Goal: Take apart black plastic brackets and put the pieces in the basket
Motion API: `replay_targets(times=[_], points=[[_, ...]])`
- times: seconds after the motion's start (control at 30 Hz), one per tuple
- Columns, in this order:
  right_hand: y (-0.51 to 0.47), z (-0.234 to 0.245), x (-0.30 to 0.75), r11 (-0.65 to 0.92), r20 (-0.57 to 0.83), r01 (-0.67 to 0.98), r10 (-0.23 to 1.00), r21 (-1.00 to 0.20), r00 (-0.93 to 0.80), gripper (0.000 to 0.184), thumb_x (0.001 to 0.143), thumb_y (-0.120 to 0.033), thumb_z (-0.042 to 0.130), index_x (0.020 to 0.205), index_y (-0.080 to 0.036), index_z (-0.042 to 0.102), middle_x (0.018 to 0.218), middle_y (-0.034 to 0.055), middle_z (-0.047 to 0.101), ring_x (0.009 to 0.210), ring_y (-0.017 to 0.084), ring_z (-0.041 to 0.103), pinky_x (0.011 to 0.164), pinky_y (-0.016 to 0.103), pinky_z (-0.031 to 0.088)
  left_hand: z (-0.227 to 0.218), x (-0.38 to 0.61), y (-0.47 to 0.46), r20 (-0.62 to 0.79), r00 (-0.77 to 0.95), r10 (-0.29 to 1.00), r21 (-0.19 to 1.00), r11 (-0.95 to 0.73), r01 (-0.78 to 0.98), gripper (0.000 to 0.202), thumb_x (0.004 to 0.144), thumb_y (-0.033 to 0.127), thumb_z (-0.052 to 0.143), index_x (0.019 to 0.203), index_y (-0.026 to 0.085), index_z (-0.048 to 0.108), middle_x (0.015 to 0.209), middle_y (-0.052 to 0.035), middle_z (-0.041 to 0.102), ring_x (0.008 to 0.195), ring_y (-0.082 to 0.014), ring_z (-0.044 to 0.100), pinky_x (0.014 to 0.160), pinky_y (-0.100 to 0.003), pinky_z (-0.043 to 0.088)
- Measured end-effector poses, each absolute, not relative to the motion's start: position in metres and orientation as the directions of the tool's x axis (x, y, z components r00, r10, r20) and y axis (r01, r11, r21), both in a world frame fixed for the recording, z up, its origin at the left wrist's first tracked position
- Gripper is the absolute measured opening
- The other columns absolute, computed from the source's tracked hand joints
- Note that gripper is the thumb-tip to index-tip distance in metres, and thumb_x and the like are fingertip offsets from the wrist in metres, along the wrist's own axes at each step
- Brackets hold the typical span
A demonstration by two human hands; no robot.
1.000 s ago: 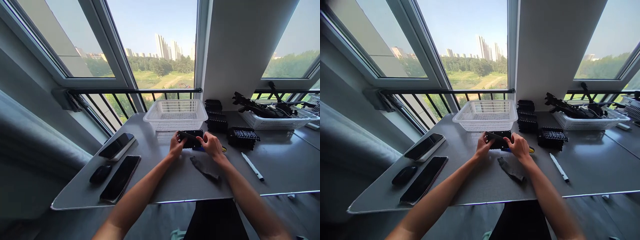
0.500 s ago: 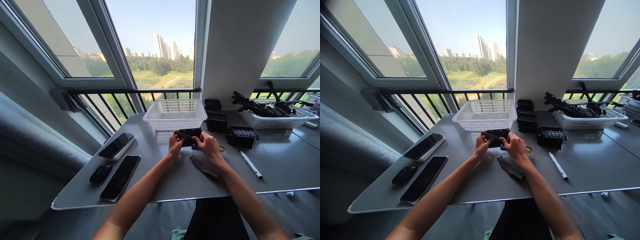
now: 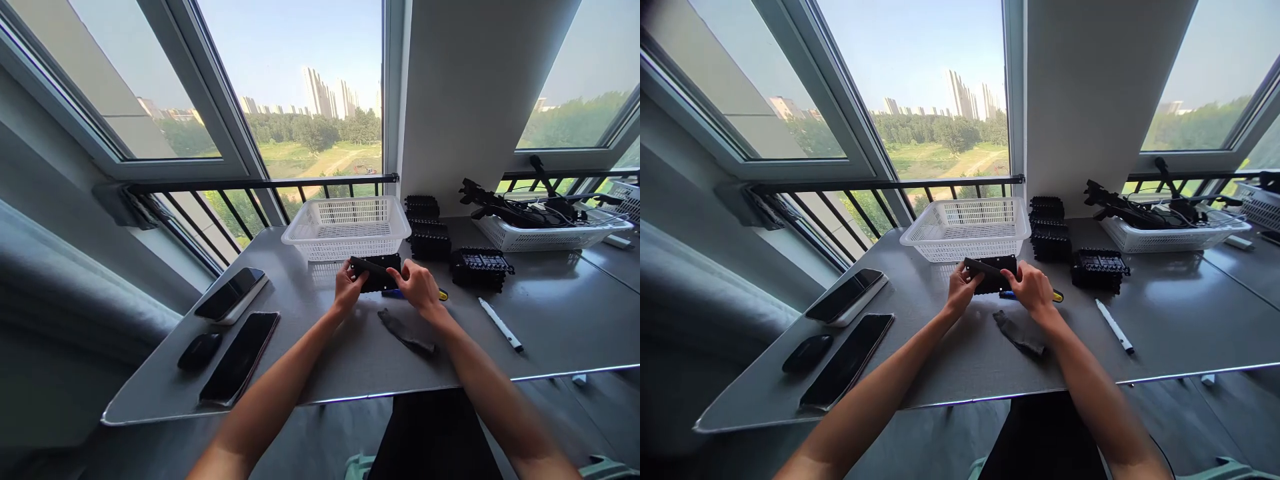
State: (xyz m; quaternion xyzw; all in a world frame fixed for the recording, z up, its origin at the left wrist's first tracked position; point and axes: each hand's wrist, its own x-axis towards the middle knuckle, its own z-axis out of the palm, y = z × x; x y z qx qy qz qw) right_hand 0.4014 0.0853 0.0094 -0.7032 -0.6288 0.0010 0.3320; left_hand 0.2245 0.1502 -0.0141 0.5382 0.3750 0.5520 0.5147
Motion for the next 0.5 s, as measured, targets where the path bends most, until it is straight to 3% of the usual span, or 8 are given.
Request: replay_targets(times=[0.17, 0.4, 0.5], points=[[0.088, 0.011, 0.428, -0.080, 0.436, 0.856, 0.834, -0.510, 0.338, 0.054, 0.087, -0.071, 0.036, 0.071, -0.021, 0.052, 0.064, 0.0038, 0.059, 0.060, 0.018, 0.054, 0.053, 0.027, 0.025, -0.012, 0.223, 0.151, 0.170, 0.077, 0.982, 0.974, -0.155, -0.164, 0.049, 0.061, 0.031, 0.076, 0.103, 0.018, 0.055, 0.077, -0.0020, 0.069, 0.068, -0.0170, 0.067, 0.059, -0.025, 0.054], [0.087, 0.008, 0.412, 0.002, 0.428, 0.876, 0.873, -0.482, 0.233, 0.052, 0.087, -0.069, 0.039, 0.072, -0.021, 0.052, 0.065, 0.0030, 0.058, 0.058, 0.018, 0.053, 0.053, 0.027, 0.024, -0.012, 0.224, 0.150, 0.169, 0.106, 0.980, 0.975, -0.150, -0.167, 0.048, 0.061, 0.031, 0.075, 0.102, 0.018, 0.053, 0.075, -0.0011, 0.069, 0.064, -0.0166, 0.066, 0.057, -0.026, 0.054], [0.088, 0.008, 0.419, -0.030, 0.435, 0.862, 0.854, -0.505, 0.284, 0.052, 0.087, -0.069, 0.039, 0.071, -0.021, 0.052, 0.064, 0.0028, 0.057, 0.059, 0.018, 0.053, 0.053, 0.027, 0.025, -0.011, 0.223, 0.151, 0.172, 0.085, 0.981, 0.971, -0.155, -0.180, 0.050, 0.061, 0.031, 0.076, 0.103, 0.018, 0.053, 0.076, -0.0017, 0.069, 0.066, -0.0174, 0.067, 0.060, -0.027, 0.054]])
